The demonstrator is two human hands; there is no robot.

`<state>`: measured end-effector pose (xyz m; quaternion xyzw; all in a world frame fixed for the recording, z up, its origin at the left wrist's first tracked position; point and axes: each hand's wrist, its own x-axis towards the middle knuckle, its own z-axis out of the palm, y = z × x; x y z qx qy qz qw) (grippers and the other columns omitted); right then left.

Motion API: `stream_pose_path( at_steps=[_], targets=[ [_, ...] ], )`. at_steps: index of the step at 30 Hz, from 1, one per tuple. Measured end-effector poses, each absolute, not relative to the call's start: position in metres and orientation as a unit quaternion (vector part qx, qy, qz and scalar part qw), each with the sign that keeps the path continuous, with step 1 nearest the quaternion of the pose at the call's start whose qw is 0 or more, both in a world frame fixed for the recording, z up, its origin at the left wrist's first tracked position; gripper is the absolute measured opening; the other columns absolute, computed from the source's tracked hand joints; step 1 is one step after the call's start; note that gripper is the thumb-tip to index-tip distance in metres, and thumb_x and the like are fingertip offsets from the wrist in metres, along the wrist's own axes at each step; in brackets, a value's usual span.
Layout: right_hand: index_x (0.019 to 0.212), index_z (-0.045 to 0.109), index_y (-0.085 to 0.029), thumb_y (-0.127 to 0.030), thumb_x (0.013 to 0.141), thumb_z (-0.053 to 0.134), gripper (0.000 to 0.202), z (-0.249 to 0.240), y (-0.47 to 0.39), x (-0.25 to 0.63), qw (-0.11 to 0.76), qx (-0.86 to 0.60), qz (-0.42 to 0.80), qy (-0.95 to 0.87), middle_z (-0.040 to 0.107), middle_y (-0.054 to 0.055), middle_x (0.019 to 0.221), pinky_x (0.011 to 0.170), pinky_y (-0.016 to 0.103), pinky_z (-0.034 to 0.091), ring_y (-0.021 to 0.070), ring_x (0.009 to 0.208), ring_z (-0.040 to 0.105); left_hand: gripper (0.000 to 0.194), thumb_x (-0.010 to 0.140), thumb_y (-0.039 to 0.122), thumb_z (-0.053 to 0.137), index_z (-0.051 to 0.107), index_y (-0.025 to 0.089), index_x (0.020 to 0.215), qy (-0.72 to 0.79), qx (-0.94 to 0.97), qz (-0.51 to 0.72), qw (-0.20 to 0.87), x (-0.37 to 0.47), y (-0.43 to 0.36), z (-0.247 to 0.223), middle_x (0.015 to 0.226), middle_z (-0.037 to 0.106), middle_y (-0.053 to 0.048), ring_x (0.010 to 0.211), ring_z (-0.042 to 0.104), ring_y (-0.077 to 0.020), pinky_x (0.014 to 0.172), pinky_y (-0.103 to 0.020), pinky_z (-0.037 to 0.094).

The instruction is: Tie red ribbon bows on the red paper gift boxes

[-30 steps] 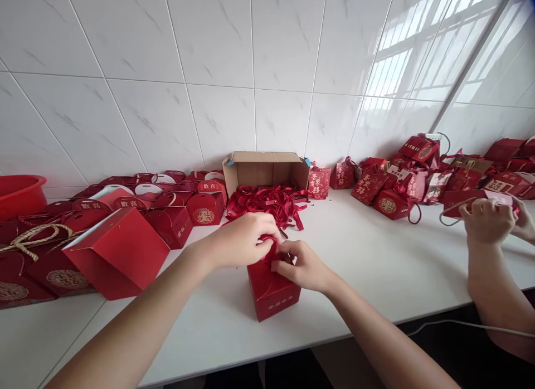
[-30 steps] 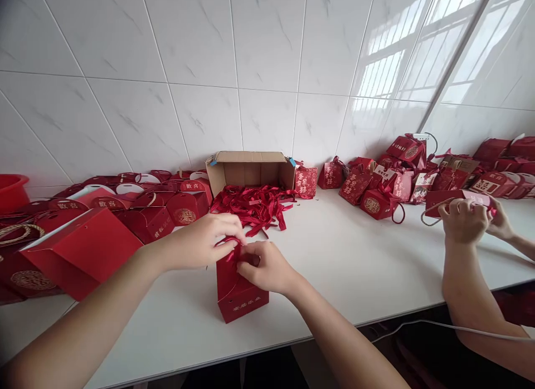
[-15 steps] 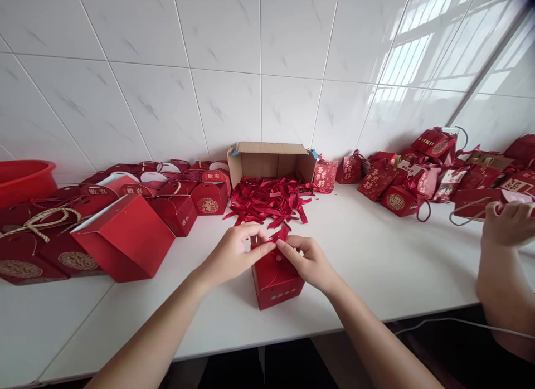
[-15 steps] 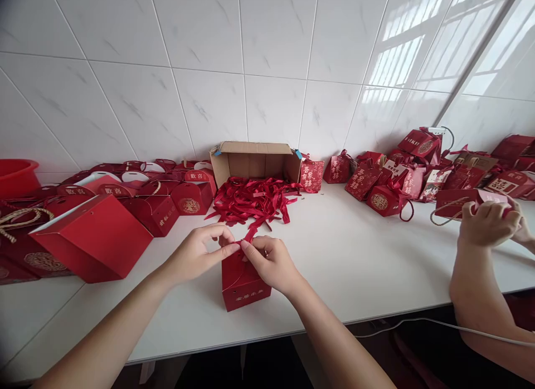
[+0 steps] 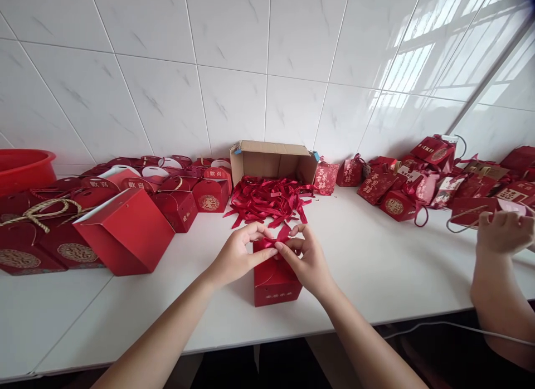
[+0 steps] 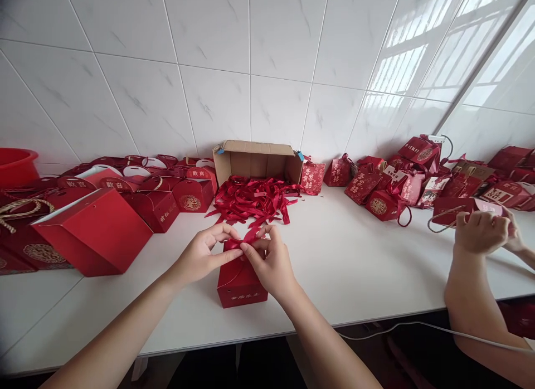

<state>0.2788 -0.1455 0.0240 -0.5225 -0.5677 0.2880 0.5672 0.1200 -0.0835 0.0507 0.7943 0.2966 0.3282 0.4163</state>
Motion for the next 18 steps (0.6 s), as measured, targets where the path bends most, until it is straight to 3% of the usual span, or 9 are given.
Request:
stream_pose_path(
  at_steps=[4,9,14,18],
  targets=[
    [0.084,0.041,-0.023,-0.040,0.086,0.056,0.022,0.022,-0.147,0.279,0.564,-0.518,0.260,-0.588,0.057,-0.005,0.058,0.052,0.024,0.035,0.0113,0.049,0.045,0.014,0.078,0.030,0.065,0.059,0.021,0.086,0.278,0.815,0.341,0.377,0.120,-0.084,0.048,0.087,0.064,-0.001,0.085,0.059,-0.0172,0.081,-0.031,0.049],
    [0.097,0.064,-0.022,-0.031,0.089,0.054,0.016,0.026,-0.154,0.281,0.524,-0.539,0.157,-0.640,0.069,0.005,0.087,0.068,0.031,0.047,0.0180,0.074,0.058,0.007,0.081,0.027,0.061,0.059,0.020,0.081,0.288,0.827,0.357,0.325,0.121,-0.085,0.044,0.077,0.061,0.002,0.072,0.055,-0.0136,0.069,-0.026,0.045],
    [0.097,0.074,-0.026,-0.027,0.084,0.063,0.017,0.026,-0.158,0.284,0.481,-0.567,0.115,-0.659,0.066,0.008,0.093,0.080,0.041,0.048,0.0247,0.089,0.056,0.007,0.081,0.026,0.061,0.059,0.020,0.079,0.299,0.825,0.363,0.314,0.124,-0.085,0.042,0.076,0.063,0.001,0.068,0.055,-0.0135,0.061,-0.025,0.043],
    [0.086,0.076,-0.028,-0.023,0.081,0.065,0.013,0.021,-0.156,0.286,0.485,-0.600,0.091,-0.630,0.060,0.010,0.115,0.092,0.052,0.042,0.0312,0.110,0.049,0.008,0.082,0.027,0.061,0.062,0.020,0.080,0.307,0.816,0.355,0.337,0.125,-0.086,0.042,0.074,0.064,0.001,0.060,0.052,-0.0120,0.057,-0.024,0.042]
  ],
)
